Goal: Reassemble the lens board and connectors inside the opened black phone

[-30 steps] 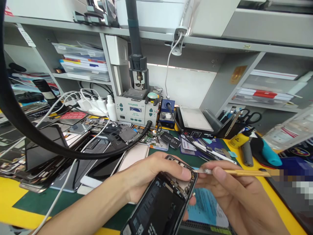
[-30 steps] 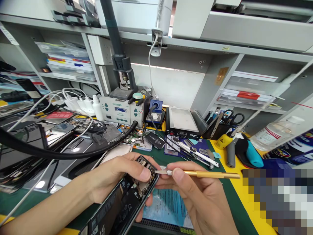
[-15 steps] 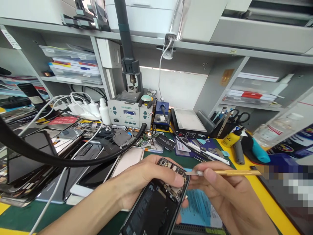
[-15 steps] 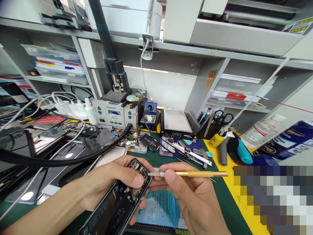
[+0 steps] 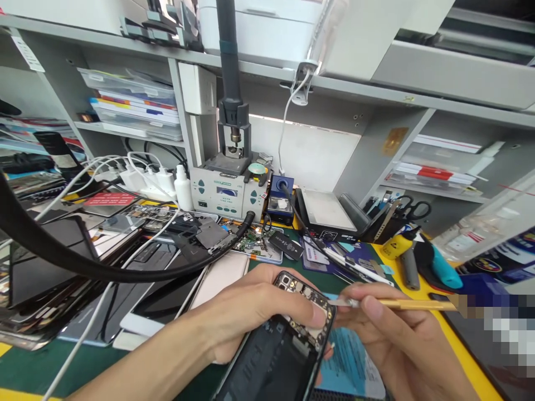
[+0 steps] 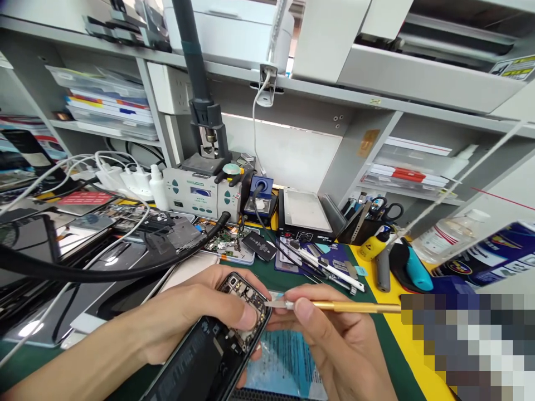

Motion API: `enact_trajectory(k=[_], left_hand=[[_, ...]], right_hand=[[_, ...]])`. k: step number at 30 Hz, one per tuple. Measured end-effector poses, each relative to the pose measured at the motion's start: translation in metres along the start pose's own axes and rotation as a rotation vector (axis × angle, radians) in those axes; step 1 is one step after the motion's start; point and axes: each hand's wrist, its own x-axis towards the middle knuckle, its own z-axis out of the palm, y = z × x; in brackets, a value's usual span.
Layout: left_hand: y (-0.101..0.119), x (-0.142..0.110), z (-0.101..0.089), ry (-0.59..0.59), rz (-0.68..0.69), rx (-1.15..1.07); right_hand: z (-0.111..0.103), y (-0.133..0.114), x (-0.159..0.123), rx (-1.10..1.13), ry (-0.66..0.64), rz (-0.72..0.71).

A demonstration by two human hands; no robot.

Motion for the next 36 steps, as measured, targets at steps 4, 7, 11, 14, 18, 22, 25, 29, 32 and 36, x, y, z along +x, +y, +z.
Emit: enact_trajectory(k=[4,7,11,14,18,22,25,29,32,36], left_hand=[[-0.002,0.003,-0.004,-0.011,-0.005,0.001],[-0.001,0.003,-0.004,-0.026,-0.002,0.019],[0.001,0.000,-0.002,-0.003,0.032,0.052],[0.001,-0.003,0.000,-0.004,0.036,0.058],[0.000,-0.005,0.000,0.000,0.034,0.062],[0.000,-0.004,0.001,0.010,0.052,0.059],[0.001,-0.004,0.002,0.030,0.063,0.086],[0.000,-0.003,0.003,0.076,0.171,0.179],[-0.002,-0.002,0.003,0.153,0.308,0.260],[-0.005,-0.001,0.003,0.156,0.296,0.229]], right_hand=[[-0.003,0.002,-0.002,0.014,0.009,0.006],[-0.004,0.004,-0.003,0.032,0.023,0.017],[-0.008,0.008,-0.002,0.046,0.033,0.019],[-0.010,0.009,-0.002,0.046,0.021,0.024],[-0.007,0.007,-0.002,0.053,0.011,-0.009],[-0.003,0.003,-0.003,0.102,0.045,-0.020],[0.000,-0.001,-0.003,0.108,0.083,-0.005],[0.002,-0.007,0.001,0.106,0.083,0.027],[0.003,-0.009,0.004,0.093,0.068,0.074],[0.004,-0.005,0.005,-0.034,0.027,0.217]])
